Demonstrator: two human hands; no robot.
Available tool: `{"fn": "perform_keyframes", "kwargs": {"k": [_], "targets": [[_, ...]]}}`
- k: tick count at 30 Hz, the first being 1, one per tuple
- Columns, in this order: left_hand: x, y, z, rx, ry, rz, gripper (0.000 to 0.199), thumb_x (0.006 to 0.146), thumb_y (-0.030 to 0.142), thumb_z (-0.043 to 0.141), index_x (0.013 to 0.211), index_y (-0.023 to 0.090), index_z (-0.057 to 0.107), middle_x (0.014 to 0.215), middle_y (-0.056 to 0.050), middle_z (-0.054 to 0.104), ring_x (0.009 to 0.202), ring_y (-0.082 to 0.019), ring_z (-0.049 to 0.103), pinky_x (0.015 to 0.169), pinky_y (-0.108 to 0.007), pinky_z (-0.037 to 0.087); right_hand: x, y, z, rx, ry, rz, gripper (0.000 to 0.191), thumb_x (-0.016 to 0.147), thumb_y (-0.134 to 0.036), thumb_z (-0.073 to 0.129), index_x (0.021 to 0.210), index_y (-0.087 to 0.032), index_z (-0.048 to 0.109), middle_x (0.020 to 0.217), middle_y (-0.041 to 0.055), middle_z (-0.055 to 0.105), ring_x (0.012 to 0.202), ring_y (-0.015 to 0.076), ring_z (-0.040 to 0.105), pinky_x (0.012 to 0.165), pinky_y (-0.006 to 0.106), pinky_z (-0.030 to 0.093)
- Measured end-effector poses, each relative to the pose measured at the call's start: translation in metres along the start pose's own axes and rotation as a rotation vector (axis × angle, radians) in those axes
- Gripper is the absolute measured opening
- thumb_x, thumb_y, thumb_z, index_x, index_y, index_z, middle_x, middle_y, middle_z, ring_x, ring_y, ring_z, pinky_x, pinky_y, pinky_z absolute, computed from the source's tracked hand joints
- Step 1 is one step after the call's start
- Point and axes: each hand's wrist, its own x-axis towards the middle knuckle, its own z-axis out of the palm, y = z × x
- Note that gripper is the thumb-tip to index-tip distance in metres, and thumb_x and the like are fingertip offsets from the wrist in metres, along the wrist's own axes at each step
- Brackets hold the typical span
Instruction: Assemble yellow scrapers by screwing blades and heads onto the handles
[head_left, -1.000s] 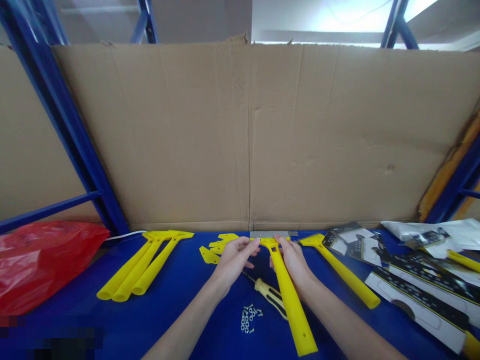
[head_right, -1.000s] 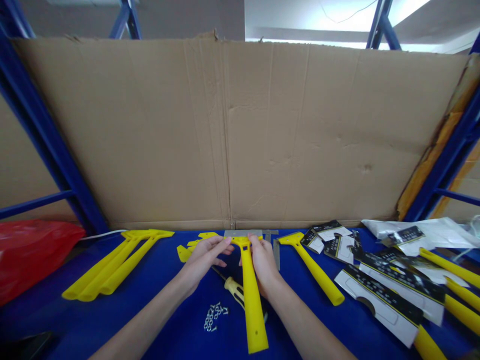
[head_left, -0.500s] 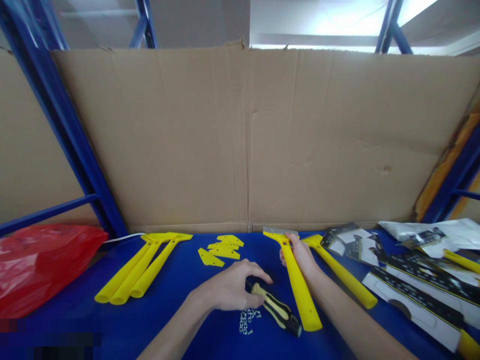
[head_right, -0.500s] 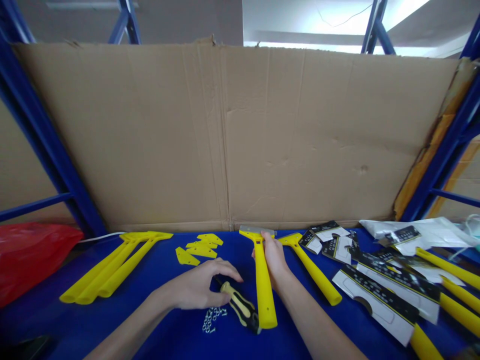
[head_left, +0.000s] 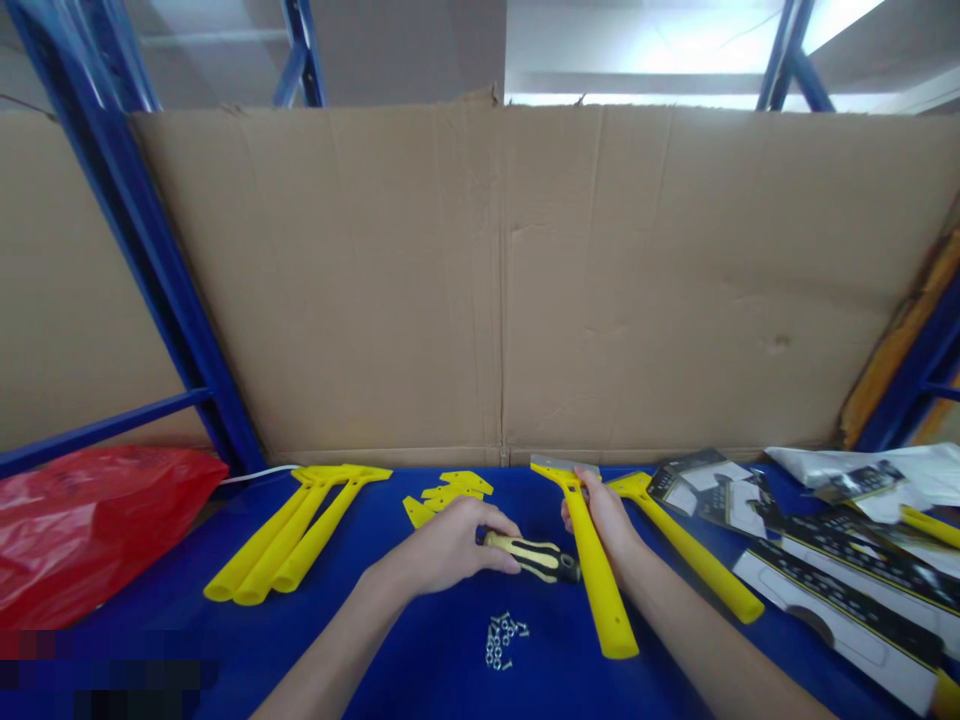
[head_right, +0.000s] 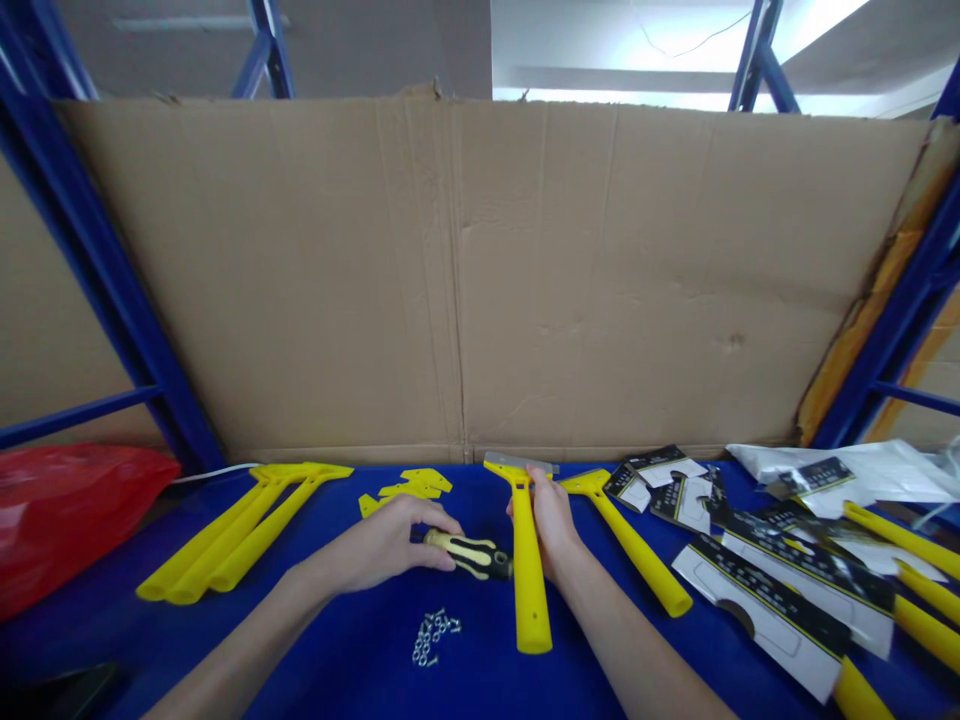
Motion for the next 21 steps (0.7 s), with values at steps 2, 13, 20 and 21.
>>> {"fn": "perform_keyframes", "kwargs": {"k": [2, 13, 20, 21], "targets": [[-0.003, 0.0, -0.009, -0.034, 0.055, -0.038, 0.022, 0.072, 0.035, 0.065, 0.086, 0.021, 0.073, 0.078, 0.001, 0.068, 0.073, -0.016, 0.056, 0.062, -0.023, 0.036, 0.001, 0.0, 0.0, 0.005, -0.004, 0.003, 0.037, 0.088, -0.032, 0.04, 0.056, -0.018, 0.05, 0.032, 0.0013, 0.05, 0.026, 0.0106, 0.042, 0.03, 0.019, 0.034], [-0.017, -0.047, -0.045, 0.36, 0.661, -0.625, 0.026, 0.076, 0.041, 0.055, 0.071, 0.02, 0.068, 0.077, -0.009, 0.072, 0.082, -0.027, 0.065, 0.06, -0.026, 0.038, 0.004, 0.011, -0.001, 0.007, -0.045, -0.071, 0.028, 0.083, -0.035, 0.048, 0.062, -0.018, 0.054, 0.033, -0.0005, 0.051, 0.028, 0.013, 0.046, 0.032, 0.022, 0.035], [-0.02, -0.059, -0.034, 0.641, 0.546, -0.858, 0.032, 0.083, 0.036, 0.045, 0.087, 0.013, 0.067, 0.094, -0.021, 0.068, 0.093, -0.034, 0.063, 0.069, -0.036, 0.044, 0.001, 0.012, 0.004, -0.01, -0.045, -0.085, 0.028, 0.084, -0.032, 0.047, 0.059, -0.019, 0.051, 0.034, -0.0003, 0.053, 0.029, 0.0123, 0.048, 0.032, 0.02, 0.033], [-0.019, -0.06, -0.032, 0.666, 0.542, -0.851, 0.032, 0.083, 0.035, 0.045, 0.089, 0.012, 0.067, 0.094, -0.021, 0.068, 0.095, -0.035, 0.061, 0.071, -0.037, 0.044, 0.0, 0.012, 0.005, -0.014, -0.048, -0.084, 0.028, 0.084, -0.032, 0.047, 0.059, -0.019, 0.05, 0.034, -0.0005, 0.053, 0.029, 0.0121, 0.047, 0.032, 0.02, 0.033]]}}
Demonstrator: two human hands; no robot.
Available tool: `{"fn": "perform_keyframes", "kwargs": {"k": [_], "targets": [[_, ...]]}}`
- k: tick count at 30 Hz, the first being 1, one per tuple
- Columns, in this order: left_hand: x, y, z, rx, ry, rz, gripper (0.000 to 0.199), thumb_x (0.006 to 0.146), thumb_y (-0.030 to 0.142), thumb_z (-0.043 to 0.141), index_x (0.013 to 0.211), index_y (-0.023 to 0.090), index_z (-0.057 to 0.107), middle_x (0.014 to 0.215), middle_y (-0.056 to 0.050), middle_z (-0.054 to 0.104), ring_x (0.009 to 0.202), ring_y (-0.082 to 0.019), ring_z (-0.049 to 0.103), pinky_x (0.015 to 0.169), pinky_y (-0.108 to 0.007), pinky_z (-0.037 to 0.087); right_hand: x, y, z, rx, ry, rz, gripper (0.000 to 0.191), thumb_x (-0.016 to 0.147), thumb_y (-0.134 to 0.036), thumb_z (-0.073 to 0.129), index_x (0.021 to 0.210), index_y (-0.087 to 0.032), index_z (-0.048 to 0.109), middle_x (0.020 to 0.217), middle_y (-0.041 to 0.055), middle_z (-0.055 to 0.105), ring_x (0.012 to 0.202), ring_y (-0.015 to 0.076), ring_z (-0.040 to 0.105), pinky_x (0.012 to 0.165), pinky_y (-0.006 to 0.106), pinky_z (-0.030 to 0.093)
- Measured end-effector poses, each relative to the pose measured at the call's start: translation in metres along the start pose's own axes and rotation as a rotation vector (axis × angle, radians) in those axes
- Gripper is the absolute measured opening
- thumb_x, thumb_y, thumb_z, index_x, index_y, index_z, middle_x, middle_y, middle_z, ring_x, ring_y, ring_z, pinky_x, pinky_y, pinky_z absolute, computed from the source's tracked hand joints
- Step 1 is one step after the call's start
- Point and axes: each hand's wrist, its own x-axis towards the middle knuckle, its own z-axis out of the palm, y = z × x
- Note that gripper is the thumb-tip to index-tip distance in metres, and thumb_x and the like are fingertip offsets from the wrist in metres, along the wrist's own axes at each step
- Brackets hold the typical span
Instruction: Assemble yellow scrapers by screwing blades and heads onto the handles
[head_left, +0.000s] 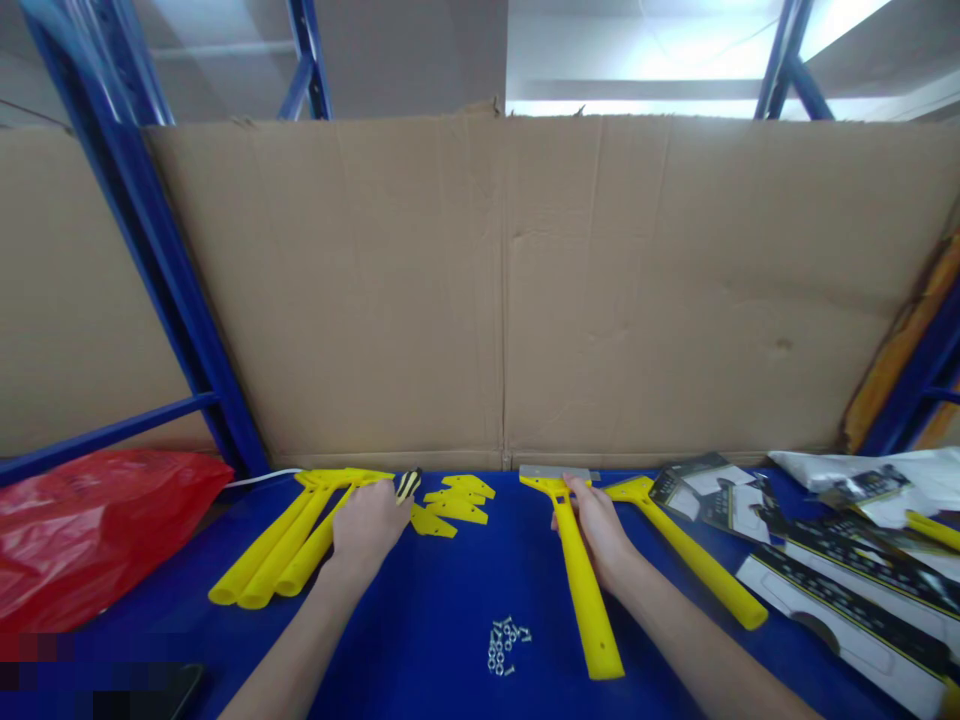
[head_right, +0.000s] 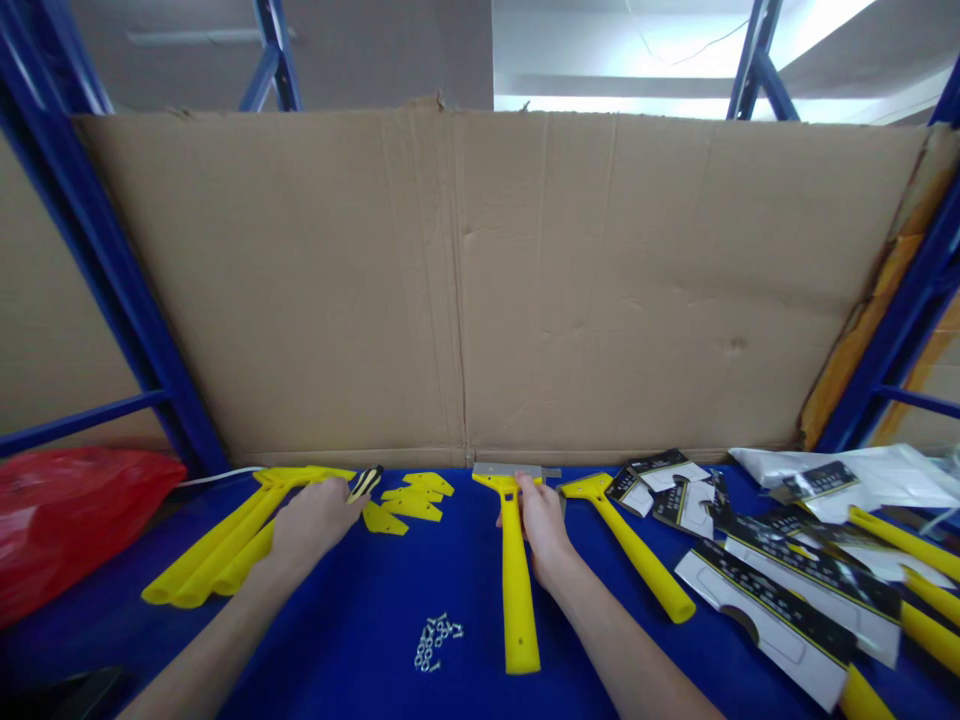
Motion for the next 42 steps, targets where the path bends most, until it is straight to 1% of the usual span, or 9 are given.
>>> {"fn": "perform_keyframes", "kwargs": {"k": [5, 8, 12, 15, 17, 19, 29, 33, 42], "targets": [[-0.003, 0.014, 0.0, 0.058, 0.217, 0.128, 0.033, 0.083, 0.037, 0.048, 0.097, 0.012, 0.064, 0.102, -0.02, 0.065, 0.101, -0.034, 0.056, 0.08, -0.039, 0.043, -0.001, 0.0, 0.005, -0.016, -0.037, 0.011, 0.03, 0.084, -0.03, 0.047, 0.057, -0.018, 0.051, 0.033, -0.0002, 0.052, 0.028, 0.0117, 0.047, 0.033, 0.02, 0.034], [-0.005, 0.035, -0.002, -0.203, 0.224, 0.232, 0.037, 0.087, 0.041, 0.039, 0.089, 0.014, 0.063, 0.093, -0.016, 0.068, 0.094, -0.03, 0.059, 0.078, -0.037, 0.044, -0.001, 0.003, 0.012, -0.014, -0.071, 0.015, 0.03, 0.085, -0.03, 0.045, 0.057, -0.018, 0.051, 0.034, -0.0001, 0.052, 0.028, 0.0112, 0.046, 0.033, 0.02, 0.034], [-0.008, 0.066, 0.007, -0.731, -0.076, 0.183, 0.045, 0.084, 0.054, 0.04, 0.077, 0.016, 0.062, 0.072, -0.01, 0.068, 0.064, -0.02, 0.062, 0.056, -0.028, 0.043, 0.0, 0.007, 0.02, -0.013, -0.112, 0.011, 0.028, 0.085, -0.032, 0.045, 0.061, -0.018, 0.052, 0.035, -0.0014, 0.053, 0.029, 0.0109, 0.047, 0.034, 0.019, 0.036], [-0.014, 0.079, 0.022, -1.054, -0.401, 0.142, 0.049, 0.08, 0.06, 0.042, 0.084, 0.015, 0.06, 0.068, -0.006, 0.066, 0.04, -0.011, 0.051, 0.036, -0.02, 0.029, -0.002, 0.011, 0.022, -0.023, -0.144, -0.005, 0.027, 0.084, -0.033, 0.047, 0.064, -0.017, 0.055, 0.037, -0.0022, 0.053, 0.029, 0.0108, 0.047, 0.033, 0.019, 0.034], [-0.019, 0.083, 0.031, -1.196, -0.498, 0.149, 0.047, 0.077, 0.059, 0.046, 0.081, 0.014, 0.059, 0.062, -0.003, 0.063, 0.035, -0.007, 0.045, 0.032, -0.018, 0.025, -0.005, 0.013, 0.021, -0.032, -0.164, -0.016, 0.027, 0.084, -0.034, 0.048, 0.064, -0.016, 0.056, 0.037, -0.002, 0.054, 0.03, 0.0107, 0.048, 0.033, 0.019, 0.034], [-0.023, 0.083, 0.037, -1.29, -0.501, 0.154, 0.042, 0.074, 0.056, 0.051, 0.074, 0.014, 0.056, 0.06, -0.001, 0.062, 0.034, -0.005, 0.042, 0.031, -0.017, 0.023, -0.009, 0.015, 0.019, -0.042, -0.179, -0.029, 0.028, 0.084, -0.034, 0.05, 0.064, -0.016, 0.057, 0.039, -0.0016, 0.055, 0.032, 0.0111, 0.05, 0.035, 0.019, 0.036], [-0.025, 0.081, 0.036, -1.465, -0.433, 0.076, 0.037, 0.065, 0.051, 0.06, 0.062, 0.016, 0.052, 0.049, 0.003, 0.053, 0.031, -0.004, 0.036, 0.031, -0.016, 0.019, -0.012, 0.018, 0.016, -0.048, -0.22, -0.042, 0.02, 0.074, -0.034, 0.065, 0.076, -0.018, 0.054, 0.046, -0.0032, 0.06, 0.039, 0.0118, 0.056, 0.044, 0.021, 0.042], [-0.024, 0.082, 0.036, -1.454, -0.442, 0.044, 0.036, 0.066, 0.051, 0.06, 0.067, 0.015, 0.053, 0.049, 0.004, 0.053, 0.032, -0.004, 0.036, 0.031, -0.015, 0.018, -0.01, 0.018, 0.012, -0.036, -0.259, -0.029, 0.027, 0.066, -0.028, 0.073, 0.082, -0.017, 0.054, 0.052, -0.0012, 0.065, 0.044, 0.012, 0.058, 0.046, 0.02, 0.042], [-0.025, 0.083, 0.034, -1.429, -0.429, 0.013, 0.038, 0.065, 0.052, 0.061, 0.065, 0.016, 0.05, 0.05, 0.003, 0.053, 0.034, -0.004, 0.038, 0.03, -0.015, 0.021, -0.013, 0.015, 0.01, -0.044, -0.365, -0.024, 0.026, 0.061, -0.026, 0.076, 0.078, -0.013, 0.061, 0.057, 0.0016, 0.067, 0.051, 0.0122, 0.06, 0.053, 0.021, 0.045]]}}
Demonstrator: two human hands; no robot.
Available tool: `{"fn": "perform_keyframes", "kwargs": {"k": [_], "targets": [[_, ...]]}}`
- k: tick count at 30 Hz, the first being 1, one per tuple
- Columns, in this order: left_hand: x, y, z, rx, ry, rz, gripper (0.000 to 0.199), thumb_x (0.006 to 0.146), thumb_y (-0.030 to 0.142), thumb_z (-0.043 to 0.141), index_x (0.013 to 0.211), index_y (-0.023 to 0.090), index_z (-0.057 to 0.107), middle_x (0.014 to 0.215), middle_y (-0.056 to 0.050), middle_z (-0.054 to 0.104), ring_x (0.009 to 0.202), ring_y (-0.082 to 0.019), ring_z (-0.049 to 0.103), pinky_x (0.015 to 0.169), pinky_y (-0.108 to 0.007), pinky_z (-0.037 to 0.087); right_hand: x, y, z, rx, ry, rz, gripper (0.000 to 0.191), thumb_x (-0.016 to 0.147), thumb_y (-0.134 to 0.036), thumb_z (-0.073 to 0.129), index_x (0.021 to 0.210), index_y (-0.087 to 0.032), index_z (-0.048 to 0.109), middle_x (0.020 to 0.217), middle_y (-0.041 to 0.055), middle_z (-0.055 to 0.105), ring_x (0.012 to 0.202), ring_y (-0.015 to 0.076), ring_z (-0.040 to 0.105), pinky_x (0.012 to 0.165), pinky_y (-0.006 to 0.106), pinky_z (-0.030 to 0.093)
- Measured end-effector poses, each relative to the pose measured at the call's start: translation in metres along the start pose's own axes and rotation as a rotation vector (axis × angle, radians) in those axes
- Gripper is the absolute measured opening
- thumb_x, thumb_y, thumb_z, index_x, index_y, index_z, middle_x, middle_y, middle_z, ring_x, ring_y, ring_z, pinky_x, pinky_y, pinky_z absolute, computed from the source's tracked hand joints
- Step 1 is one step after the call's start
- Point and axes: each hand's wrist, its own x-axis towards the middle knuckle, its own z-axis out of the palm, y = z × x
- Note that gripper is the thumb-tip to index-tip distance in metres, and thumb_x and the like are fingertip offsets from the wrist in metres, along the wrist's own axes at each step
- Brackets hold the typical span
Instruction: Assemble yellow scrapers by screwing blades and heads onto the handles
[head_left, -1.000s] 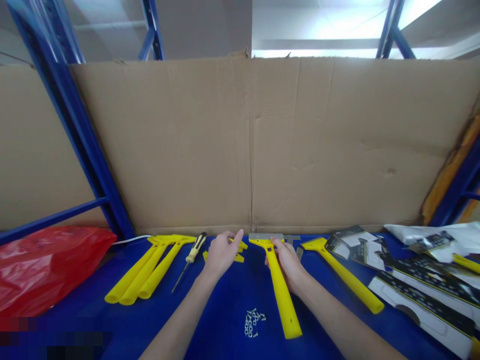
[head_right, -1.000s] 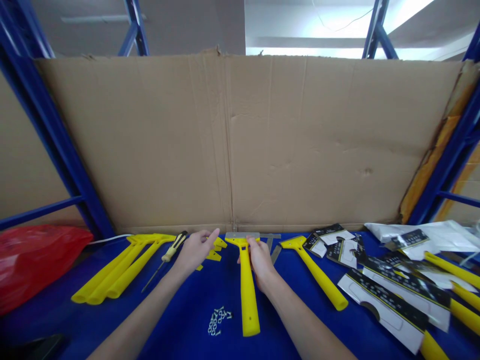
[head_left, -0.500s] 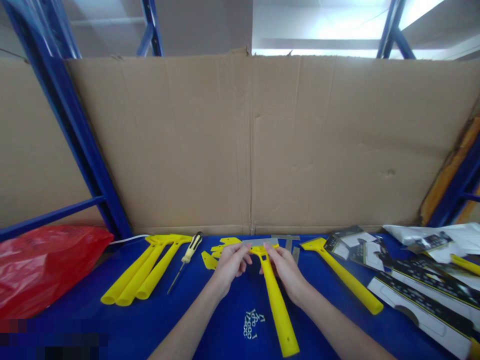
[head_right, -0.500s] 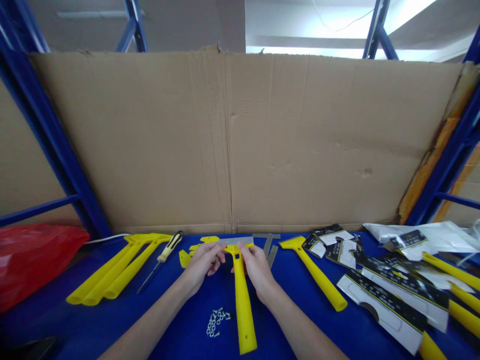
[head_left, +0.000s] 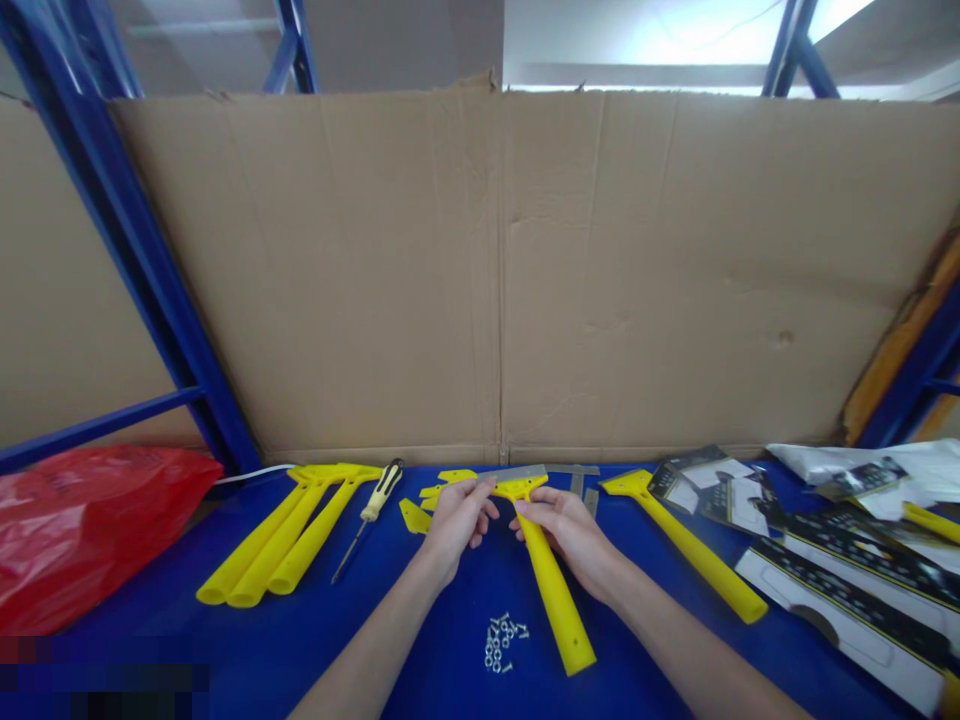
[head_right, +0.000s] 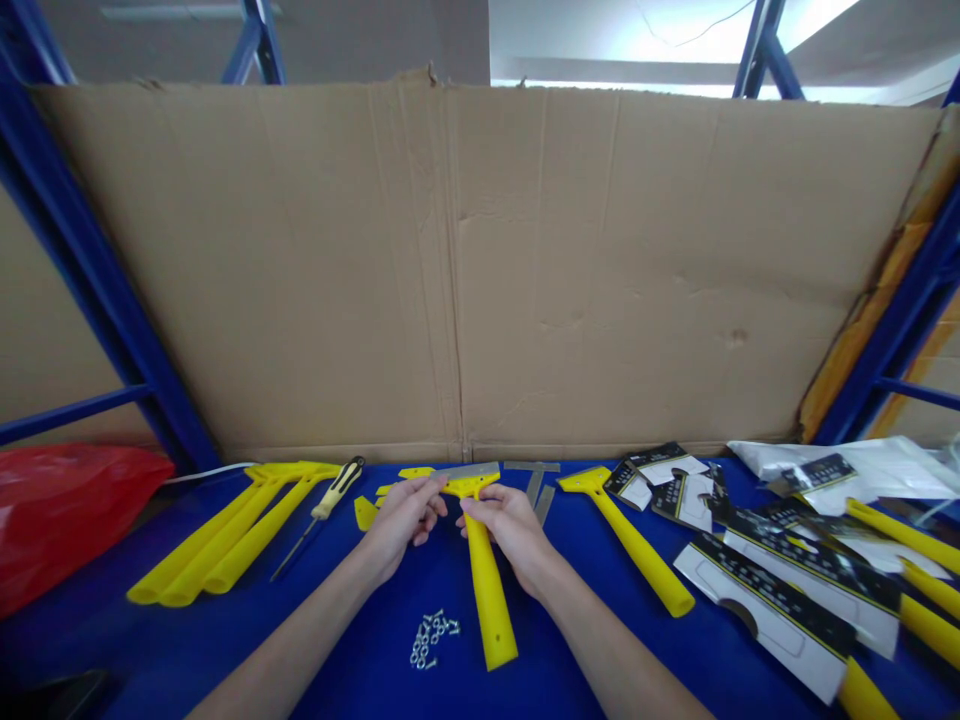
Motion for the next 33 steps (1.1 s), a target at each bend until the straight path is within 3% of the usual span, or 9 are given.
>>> {"fn": "perform_keyframes", "kwargs": {"k": [8, 14, 17, 20, 24, 28, 30, 33], "targets": [[-0.004, 0.005, -0.003, -0.013, 0.019, -0.015, 0.041, 0.065, 0.054, 0.062, 0.067, 0.015, 0.052, 0.054, 0.002, 0.055, 0.035, -0.005, 0.039, 0.03, -0.016, 0.021, -0.002, 0.001, 0.0, 0.0, 0.037, 0.005, 0.022, 0.066, -0.024, 0.073, 0.079, -0.013, 0.06, 0.063, 0.004, 0.068, 0.055, 0.013, 0.063, 0.055, 0.022, 0.047], [0.001, 0.014, -0.021, 0.072, 0.156, 0.02, 0.035, 0.073, 0.048, 0.054, 0.081, 0.014, 0.059, 0.053, 0.002, 0.055, 0.033, -0.006, 0.038, 0.031, -0.017, 0.019, -0.001, 0.001, 0.001, -0.005, 0.056, 0.046, 0.022, 0.067, -0.023, 0.072, 0.08, -0.014, 0.057, 0.062, 0.0043, 0.069, 0.053, 0.0129, 0.062, 0.053, 0.023, 0.048], [0.007, 0.014, -0.039, 0.299, 0.275, 0.217, 0.024, 0.075, 0.039, 0.053, 0.069, 0.016, 0.059, 0.05, 0.001, 0.056, 0.038, -0.01, 0.046, 0.037, -0.02, 0.031, -0.001, 0.0, 0.0, -0.002, 0.061, 0.048, 0.023, 0.067, -0.024, 0.073, 0.08, -0.015, 0.056, 0.063, 0.0045, 0.069, 0.054, 0.0136, 0.062, 0.053, 0.024, 0.048], [0.013, 0.009, -0.058, 0.571, 0.324, 0.441, 0.012, 0.072, 0.027, 0.054, 0.067, 0.019, 0.062, 0.06, -0.003, 0.064, 0.058, -0.018, 0.06, 0.054, -0.027, 0.045, -0.001, 0.001, 0.0, 0.001, 0.064, 0.047, 0.024, 0.066, -0.024, 0.074, 0.079, -0.015, 0.056, 0.063, 0.0046, 0.069, 0.054, 0.0134, 0.061, 0.053, 0.024, 0.048], [0.014, -0.002, -0.073, 0.872, 0.146, 0.658, 0.021, 0.066, 0.013, 0.053, 0.077, 0.022, 0.069, 0.085, -0.007, 0.07, 0.088, -0.025, 0.062, 0.083, -0.037, 0.047, -0.001, 0.001, 0.0, 0.014, 0.054, 0.049, 0.023, 0.066, -0.024, 0.073, 0.078, -0.016, 0.055, 0.063, 0.0045, 0.069, 0.053, 0.0127, 0.061, 0.053, 0.024, 0.048], [0.016, -0.014, -0.075, 0.96, -0.025, 0.627, 0.032, 0.067, 0.015, 0.056, 0.094, 0.024, 0.071, 0.102, -0.007, 0.07, 0.102, -0.027, 0.059, 0.093, -0.038, 0.042, -0.001, 0.002, -0.001, 0.024, 0.055, 0.041, 0.025, 0.064, -0.024, 0.074, 0.078, -0.015, 0.055, 0.063, 0.0043, 0.069, 0.055, 0.0134, 0.062, 0.055, 0.024, 0.048], [0.018, -0.016, -0.074, 0.942, -0.032, 0.603, 0.031, 0.069, 0.019, 0.058, 0.095, 0.027, 0.071, 0.1, -0.005, 0.07, 0.099, -0.026, 0.06, 0.092, -0.037, 0.042, -0.001, 0.003, -0.001, 0.029, 0.053, 0.037, 0.026, 0.063, -0.025, 0.075, 0.078, -0.015, 0.055, 0.063, 0.0044, 0.068, 0.056, 0.0136, 0.062, 0.055, 0.024, 0.048], [0.019, -0.013, -0.071, 0.878, 0.046, 0.607, 0.024, 0.066, 0.021, 0.064, 0.087, 0.028, 0.073, 0.091, -0.005, 0.071, 0.089, -0.026, 0.062, 0.085, -0.034, 0.045, -0.001, 0.003, -0.002, 0.035, 0.05, 0.033, 0.028, 0.062, -0.025, 0.076, 0.077, -0.016, 0.054, 0.062, 0.0041, 0.068, 0.055, 0.0135, 0.062, 0.055, 0.024, 0.048]]}}
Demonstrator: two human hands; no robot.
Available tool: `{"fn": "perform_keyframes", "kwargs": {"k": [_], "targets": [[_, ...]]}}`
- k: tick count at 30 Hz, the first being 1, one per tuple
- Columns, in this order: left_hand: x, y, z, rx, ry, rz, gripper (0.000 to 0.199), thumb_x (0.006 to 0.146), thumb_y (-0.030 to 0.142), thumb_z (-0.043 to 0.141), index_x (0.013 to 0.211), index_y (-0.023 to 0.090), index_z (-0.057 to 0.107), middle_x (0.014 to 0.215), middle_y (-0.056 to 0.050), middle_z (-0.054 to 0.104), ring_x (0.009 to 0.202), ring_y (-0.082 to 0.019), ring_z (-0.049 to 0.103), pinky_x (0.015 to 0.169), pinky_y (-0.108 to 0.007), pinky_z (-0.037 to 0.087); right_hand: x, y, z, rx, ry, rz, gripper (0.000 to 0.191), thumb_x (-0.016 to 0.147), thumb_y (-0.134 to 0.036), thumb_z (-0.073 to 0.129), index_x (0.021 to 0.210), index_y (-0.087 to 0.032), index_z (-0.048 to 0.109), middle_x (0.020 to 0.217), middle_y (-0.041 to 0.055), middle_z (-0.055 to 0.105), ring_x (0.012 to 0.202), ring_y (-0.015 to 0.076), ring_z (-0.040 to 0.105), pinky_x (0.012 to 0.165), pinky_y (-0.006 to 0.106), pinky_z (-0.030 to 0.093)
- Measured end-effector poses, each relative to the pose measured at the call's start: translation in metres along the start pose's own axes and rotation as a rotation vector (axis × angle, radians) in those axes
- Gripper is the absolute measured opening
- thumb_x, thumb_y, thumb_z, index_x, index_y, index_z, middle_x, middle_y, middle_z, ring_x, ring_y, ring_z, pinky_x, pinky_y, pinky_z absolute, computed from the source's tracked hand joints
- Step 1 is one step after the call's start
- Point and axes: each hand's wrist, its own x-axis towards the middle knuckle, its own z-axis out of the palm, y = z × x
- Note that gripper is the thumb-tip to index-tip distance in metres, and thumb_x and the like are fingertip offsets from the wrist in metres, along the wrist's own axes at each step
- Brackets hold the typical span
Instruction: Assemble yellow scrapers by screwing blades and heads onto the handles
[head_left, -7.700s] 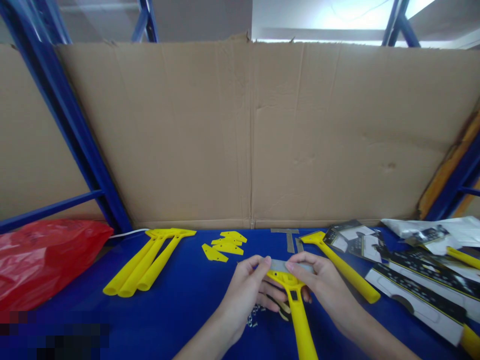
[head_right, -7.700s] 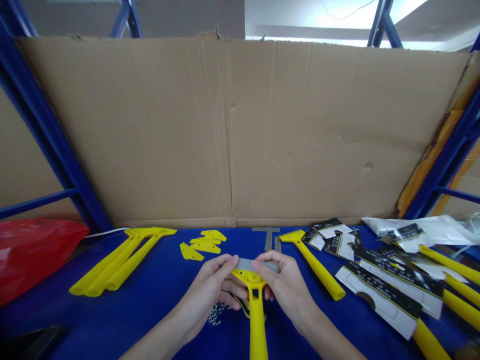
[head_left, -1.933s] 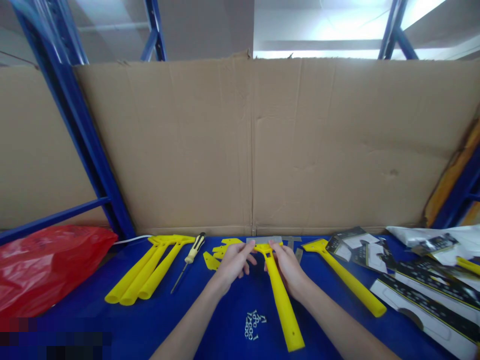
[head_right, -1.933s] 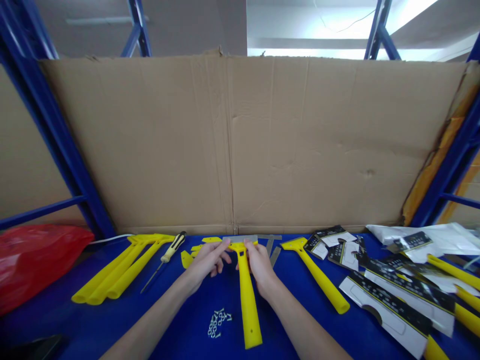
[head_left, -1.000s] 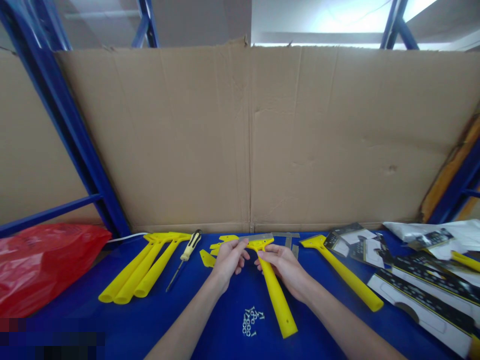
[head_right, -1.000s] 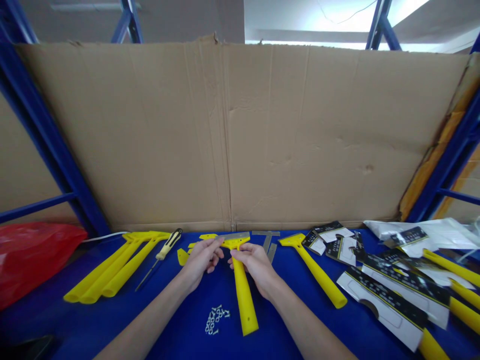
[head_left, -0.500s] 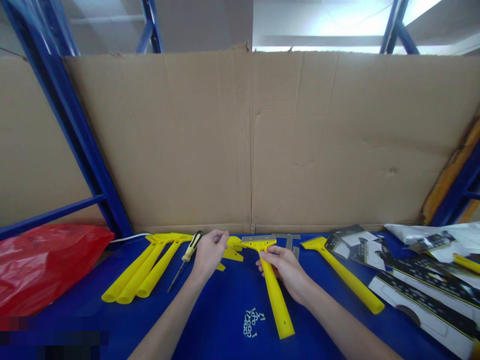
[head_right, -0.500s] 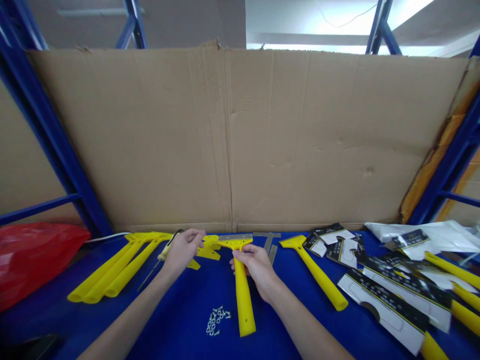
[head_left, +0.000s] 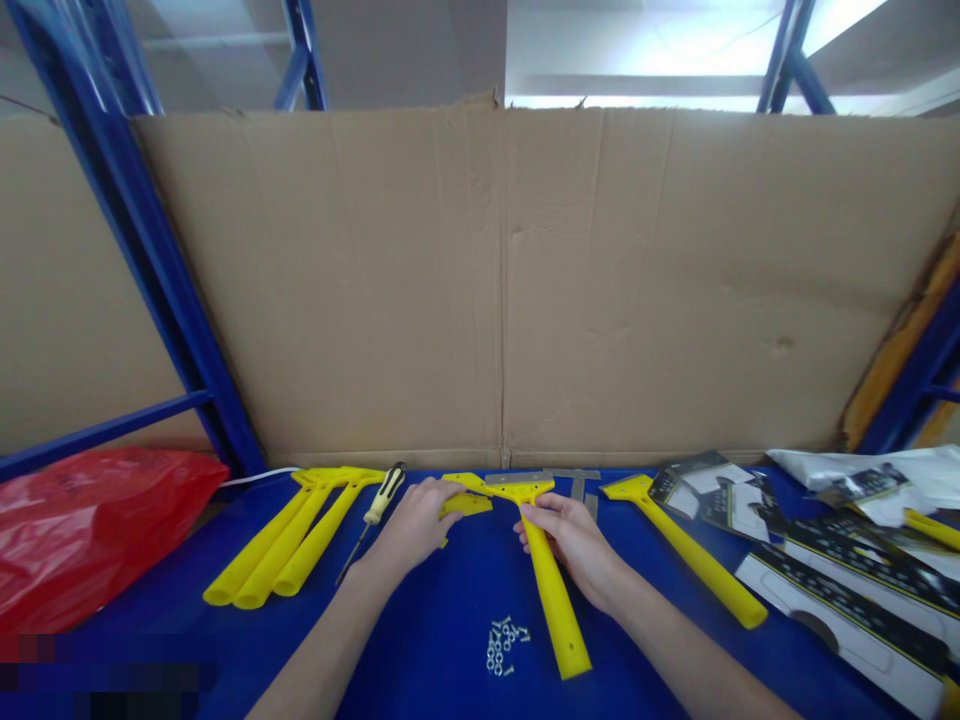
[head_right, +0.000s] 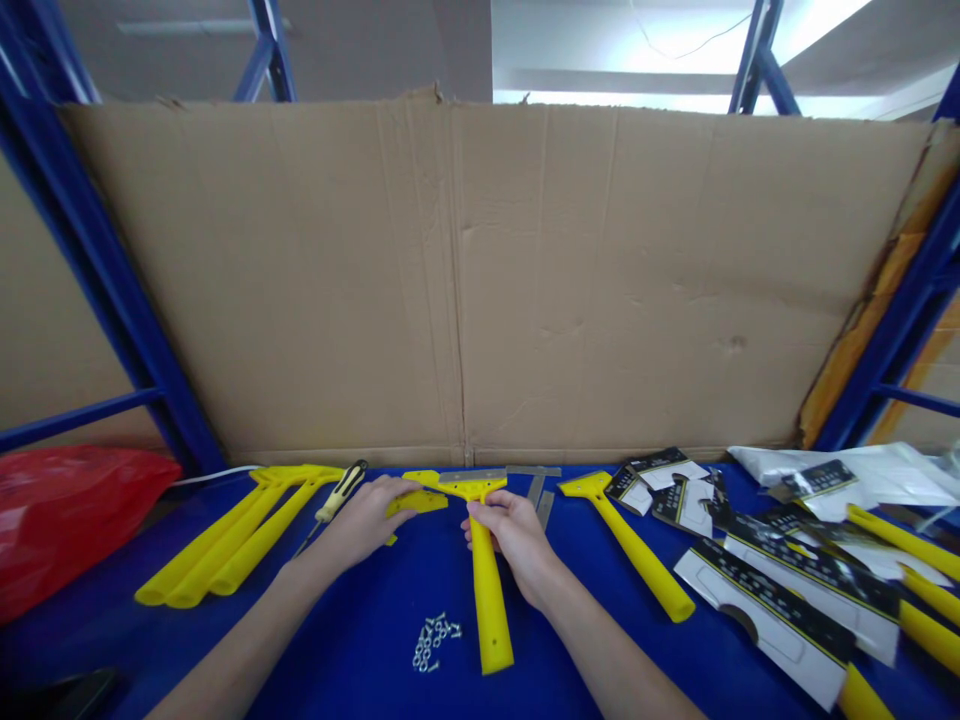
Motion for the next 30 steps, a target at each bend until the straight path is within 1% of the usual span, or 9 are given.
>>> {"fn": "perform_keyframes", "kwargs": {"k": [5, 8, 11, 14, 18, 20, 25, 27, 30], "targets": [[0.003, 0.008, -0.005, -0.052, 0.072, -0.028, 0.025, 0.06, 0.017, 0.067, 0.082, 0.025, 0.073, 0.072, -0.004, 0.068, 0.076, -0.024, 0.061, 0.074, -0.029, 0.045, -0.001, -0.001, 0.0, -0.001, 0.0, 0.01, 0.029, 0.061, -0.027, 0.077, 0.076, -0.016, 0.055, 0.062, 0.0038, 0.068, 0.055, 0.0132, 0.061, 0.055, 0.025, 0.047], [0.003, 0.011, -0.007, -0.102, 0.097, -0.078, 0.015, 0.064, 0.021, 0.064, 0.077, 0.023, 0.072, 0.062, -0.003, 0.065, 0.065, -0.021, 0.059, 0.065, -0.027, 0.044, -0.001, 0.0, 0.0, -0.001, -0.008, 0.001, 0.03, 0.06, -0.028, 0.077, 0.076, -0.016, 0.055, 0.063, 0.004, 0.068, 0.056, 0.0137, 0.061, 0.056, 0.025, 0.047], [0.005, 0.013, -0.009, -0.156, 0.109, -0.199, 0.01, 0.069, 0.026, 0.061, 0.069, 0.021, 0.069, 0.05, 0.0, 0.059, 0.05, -0.017, 0.054, 0.052, -0.026, 0.041, 0.0, 0.001, -0.001, 0.011, -0.024, -0.012, 0.031, 0.06, -0.03, 0.077, 0.076, -0.016, 0.055, 0.062, 0.0035, 0.067, 0.054, 0.0131, 0.06, 0.055, 0.025, 0.047], [0.009, 0.015, -0.013, -0.322, 0.149, -0.378, 0.007, 0.068, 0.026, 0.063, 0.068, 0.019, 0.063, 0.049, 0.001, 0.06, 0.046, -0.015, 0.053, 0.045, -0.024, 0.04, 0.001, 0.002, -0.001, 0.024, -0.029, -0.015, 0.032, 0.059, -0.03, 0.078, 0.076, -0.016, 0.054, 0.061, 0.0032, 0.067, 0.053, 0.0129, 0.059, 0.054, 0.025, 0.046], [0.012, 0.019, -0.019, -0.672, 0.205, -0.636, 0.014, 0.069, 0.019, 0.065, 0.071, 0.018, 0.051, 0.053, 0.0, 0.064, 0.053, -0.015, 0.063, 0.051, -0.022, 0.05, 0.002, 0.003, -0.001, 0.02, -0.022, -0.011, 0.034, 0.058, -0.031, 0.078, 0.076, -0.016, 0.055, 0.061, 0.004, 0.068, 0.055, 0.0138, 0.06, 0.055, 0.025, 0.046], [0.012, 0.023, -0.022, -0.803, 0.24, -0.712, 0.019, 0.07, 0.015, 0.066, 0.077, 0.018, 0.049, 0.056, -0.001, 0.066, 0.057, -0.015, 0.066, 0.058, -0.024, 0.054, 0.002, 0.003, -0.001, 0.02, -0.026, -0.014, 0.034, 0.058, -0.031, 0.078, 0.076, -0.016, 0.055, 0.061, 0.004, 0.067, 0.054, 0.0135, 0.06, 0.055, 0.025, 0.046], [0.011, 0.031, -0.025, -0.935, 0.304, -0.703, 0.044, 0.071, 0.007, 0.066, 0.109, 0.02, 0.046, 0.062, -0.001, 0.068, 0.059, -0.017, 0.069, 0.063, -0.029, 0.057, 0.002, 0.003, -0.001, 0.02, -0.034, -0.024, 0.034, 0.058, -0.032, 0.078, 0.076, -0.016, 0.055, 0.061, 0.0036, 0.067, 0.053, 0.0131, 0.059, 0.053, 0.025, 0.045], [0.011, 0.033, -0.025, -0.973, 0.313, -0.708, 0.038, 0.075, 0.01, 0.063, 0.108, 0.02, 0.047, 0.064, -0.001, 0.068, 0.058, -0.018, 0.069, 0.063, -0.031, 0.057, 0.002, 0.003, -0.001, 0.018, -0.035, -0.029, 0.033, 0.058, -0.032, 0.078, 0.076, -0.016, 0.055, 0.061, 0.0036, 0.067, 0.052, 0.013, 0.059, 0.053, 0.025, 0.045], [0.012, 0.039, -0.024, -1.055, 0.358, -0.723, 0.021, 0.079, 0.013, 0.058, 0.095, 0.021, 0.047, 0.065, 0.001, 0.066, 0.056, -0.019, 0.069, 0.062, -0.034, 0.057, 0.001, 0.002, 0.0, 0.016, -0.033, -0.035, 0.032, 0.059, -0.031, 0.078, 0.076, -0.016, 0.055, 0.061, 0.0035, 0.067, 0.051, 0.0128, 0.058, 0.052, 0.025, 0.045]]}}
